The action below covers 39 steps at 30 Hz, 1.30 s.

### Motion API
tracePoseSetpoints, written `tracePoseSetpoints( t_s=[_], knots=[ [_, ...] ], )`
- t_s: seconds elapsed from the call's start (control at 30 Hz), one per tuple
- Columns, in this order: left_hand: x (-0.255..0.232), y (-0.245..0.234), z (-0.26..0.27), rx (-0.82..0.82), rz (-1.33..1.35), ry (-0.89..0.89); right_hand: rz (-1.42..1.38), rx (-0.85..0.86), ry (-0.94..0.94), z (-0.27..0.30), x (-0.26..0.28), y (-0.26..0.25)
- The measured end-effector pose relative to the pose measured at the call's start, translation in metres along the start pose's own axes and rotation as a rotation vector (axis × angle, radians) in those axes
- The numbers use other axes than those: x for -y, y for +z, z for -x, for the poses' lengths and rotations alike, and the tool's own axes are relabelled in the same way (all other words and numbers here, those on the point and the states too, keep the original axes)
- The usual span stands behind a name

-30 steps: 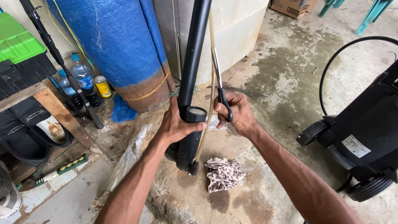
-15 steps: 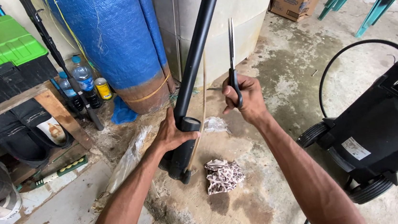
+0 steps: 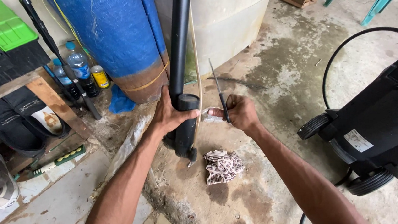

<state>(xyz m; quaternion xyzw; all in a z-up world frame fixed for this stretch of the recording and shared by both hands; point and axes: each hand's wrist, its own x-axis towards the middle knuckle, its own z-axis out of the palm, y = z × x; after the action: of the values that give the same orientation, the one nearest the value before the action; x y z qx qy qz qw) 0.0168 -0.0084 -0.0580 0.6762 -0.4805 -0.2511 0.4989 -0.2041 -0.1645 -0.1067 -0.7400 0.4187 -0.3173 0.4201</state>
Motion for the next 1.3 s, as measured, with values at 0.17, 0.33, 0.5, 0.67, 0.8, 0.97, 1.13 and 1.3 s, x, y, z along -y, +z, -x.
tracePoseSetpoints(
  t_s=[0.17, 0.33, 0.5, 0.67, 0.8, 0.97, 1.13, 1.3],
  knots=[
    [0.006, 0.003, -0.004, -0.014, 0.074, 0.042, -0.27, 0.116, 0.218, 0.041, 0.05, -0.002],
    [0.024, 0.01, -0.016, -0.031, 0.066, 0.03, -0.033, 0.17, 0.273, 0.02, -0.004, 0.01],
    [0.039, 0.017, -0.025, -0.036, 0.115, 0.014, 0.276, 0.273, 0.459, 0.018, -0.041, 0.02],
    [0.068, 0.028, -0.037, -0.041, 0.083, -0.034, 0.382, 0.337, 0.453, 0.007, -0.115, 0.03],
    [0.086, 0.036, -0.044, -0.029, 0.06, -0.066, 0.751, 0.34, 0.394, 0.005, -0.161, 0.047],
    [0.109, 0.047, -0.05, -0.021, 0.09, -0.1, 0.784, 0.43, 0.425, 0.009, -0.204, 0.067],
    [0.129, 0.056, -0.052, -0.03, 0.103, -0.107, 0.805, 0.504, 0.486, 0.003, -0.22, 0.074],
    [0.133, 0.06, -0.054, -0.026, 0.1, -0.128, 0.886, 0.606, 0.383, -0.009, -0.281, 0.084]
  ],
)
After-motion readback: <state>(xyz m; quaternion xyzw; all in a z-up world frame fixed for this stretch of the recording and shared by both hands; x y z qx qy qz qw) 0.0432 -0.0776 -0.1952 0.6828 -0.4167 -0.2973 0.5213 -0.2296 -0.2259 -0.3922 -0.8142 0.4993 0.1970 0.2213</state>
